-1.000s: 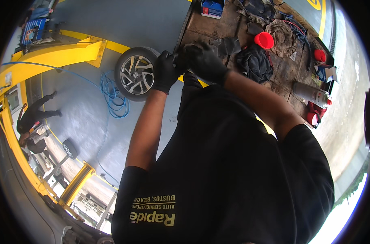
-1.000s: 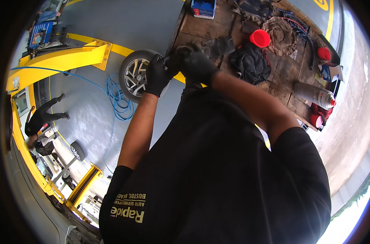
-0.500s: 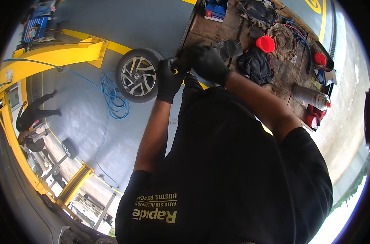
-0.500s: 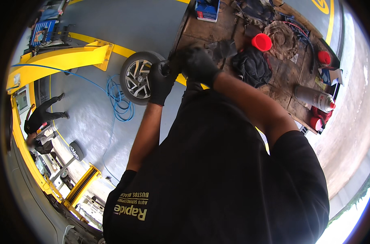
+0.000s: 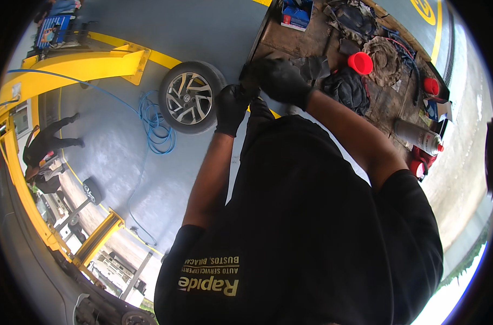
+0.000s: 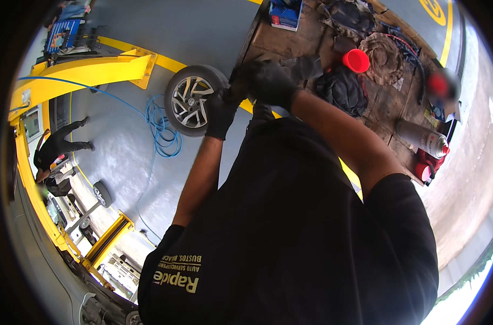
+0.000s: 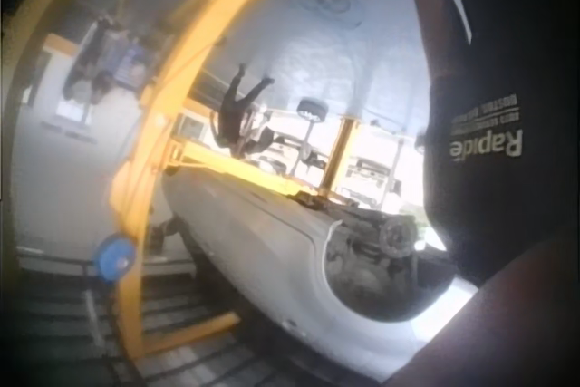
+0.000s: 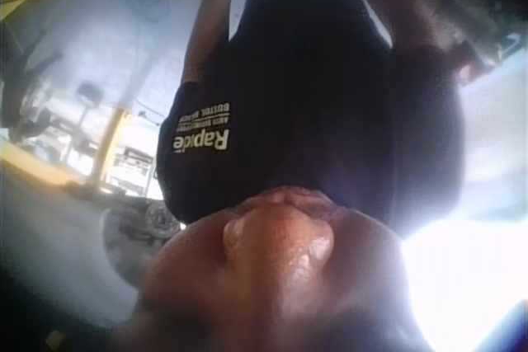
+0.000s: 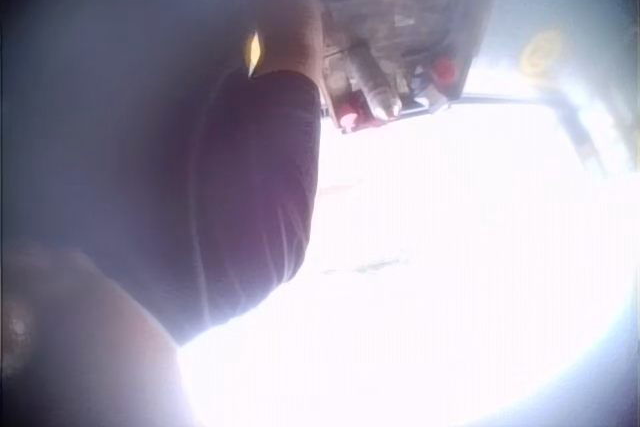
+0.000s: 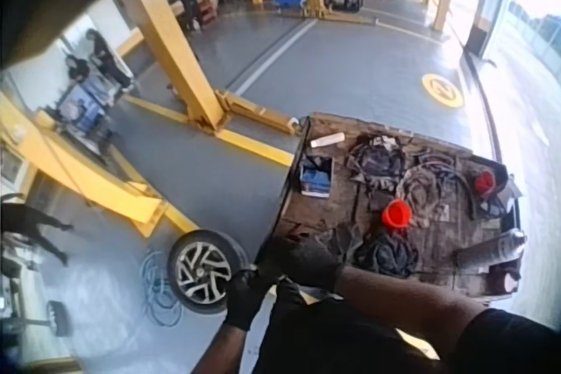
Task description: The person picks up brake pads from a workbench, wipes them with a cloth, and places them back down. Another person sprays a cleaning agent onto the pads while the first person continues wiping.
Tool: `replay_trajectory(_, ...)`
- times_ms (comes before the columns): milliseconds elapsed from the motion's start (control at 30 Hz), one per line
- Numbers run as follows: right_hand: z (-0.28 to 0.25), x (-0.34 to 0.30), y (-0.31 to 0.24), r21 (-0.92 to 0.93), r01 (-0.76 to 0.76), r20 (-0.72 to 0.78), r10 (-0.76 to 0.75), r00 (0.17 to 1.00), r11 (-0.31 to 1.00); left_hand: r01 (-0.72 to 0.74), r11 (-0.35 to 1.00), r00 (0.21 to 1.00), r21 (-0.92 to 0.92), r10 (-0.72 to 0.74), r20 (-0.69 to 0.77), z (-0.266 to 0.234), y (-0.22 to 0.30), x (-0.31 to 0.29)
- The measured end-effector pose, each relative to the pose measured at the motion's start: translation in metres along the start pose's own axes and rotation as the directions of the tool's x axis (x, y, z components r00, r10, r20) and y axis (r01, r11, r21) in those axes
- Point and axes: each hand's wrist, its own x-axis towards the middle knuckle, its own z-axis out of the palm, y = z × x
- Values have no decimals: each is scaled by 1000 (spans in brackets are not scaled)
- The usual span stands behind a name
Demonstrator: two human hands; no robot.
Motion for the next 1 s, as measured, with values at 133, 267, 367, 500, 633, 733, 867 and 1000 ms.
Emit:
replay_trajectory(133,-8,7,21,70,38,94,-44,995,997,-22,1000,1000,-5,22,20,-1,-5,2)
replay_trajectory(267,-5,7,16,97,108,67,-115,991,989,-26,1000,1000,15,26,5,0,-1,1)
replay_trajectory(367,-4,-1,21,109,14,127,-28,992,994,-45,999,999,4,45,29,-3,5,1)
replay_trajectory(500,8,-2,14,175,136,64,-149,987,975,-49,999,999,-15,49,8,-4,-1,3)
replay_trajectory(633,-14,9,71,-26,-22,149,26,988,999,-30,999,998,42,28,51,-7,20,0)
replay_trajectory(733,-18,7,82,-19,-193,69,194,979,981,-123,968,992,218,118,38,-13,40,-4)
replay_trajectory(867,-25,-8,82,150,-344,-15,350,937,927,-248,939,932,238,298,-206,-9,47,-10)
replay_trajectory(1000,-38,-3,21,189,-261,232,215,949,947,-387,905,915,180,401,-50,-8,31,6)
